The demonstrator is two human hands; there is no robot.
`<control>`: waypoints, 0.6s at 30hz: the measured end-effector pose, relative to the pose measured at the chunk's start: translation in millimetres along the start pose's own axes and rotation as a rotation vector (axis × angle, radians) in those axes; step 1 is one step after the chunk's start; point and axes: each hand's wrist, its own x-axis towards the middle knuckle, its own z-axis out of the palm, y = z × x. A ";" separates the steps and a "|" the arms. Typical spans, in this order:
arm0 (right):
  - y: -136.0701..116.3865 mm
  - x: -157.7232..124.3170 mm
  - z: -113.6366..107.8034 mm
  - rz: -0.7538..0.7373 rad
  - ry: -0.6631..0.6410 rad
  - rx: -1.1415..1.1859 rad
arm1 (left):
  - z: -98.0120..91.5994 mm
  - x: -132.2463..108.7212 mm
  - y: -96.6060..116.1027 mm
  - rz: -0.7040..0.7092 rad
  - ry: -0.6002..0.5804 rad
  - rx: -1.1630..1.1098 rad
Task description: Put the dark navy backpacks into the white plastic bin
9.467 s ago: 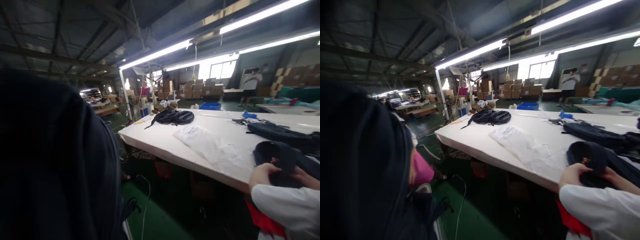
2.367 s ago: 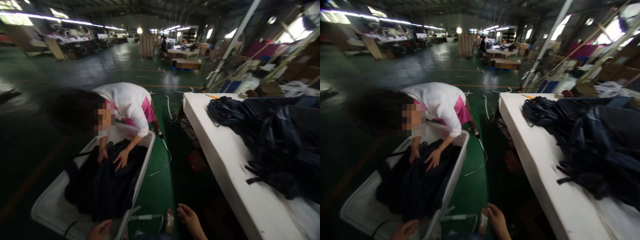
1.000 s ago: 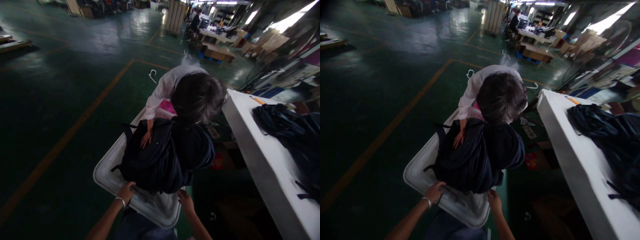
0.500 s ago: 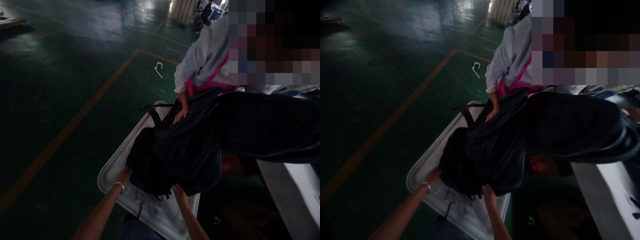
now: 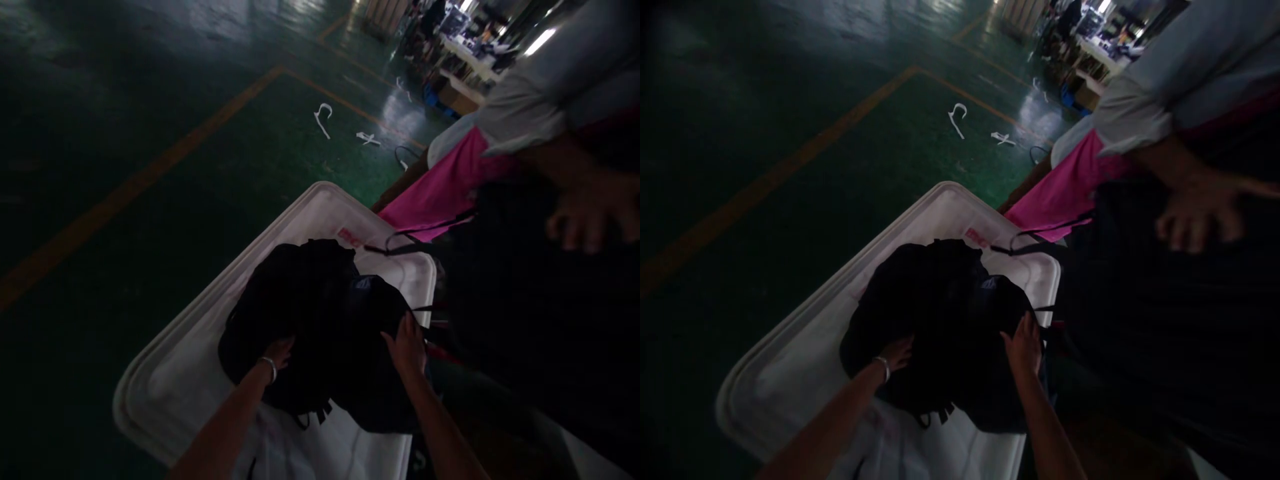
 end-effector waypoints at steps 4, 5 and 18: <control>13.5 16.0 8.1 0.050 0.006 -0.124 | 85.6 9.7 11.2 -0.175 -0.114 -0.200; 12.4 8.8 11.6 0.021 0.014 -0.134 | 102.1 13.6 14.3 -0.187 -0.099 -0.225; 24.8 -30.1 -20.7 0.383 -0.123 0.488 | 40.3 -54.3 123.6 0.430 0.232 0.099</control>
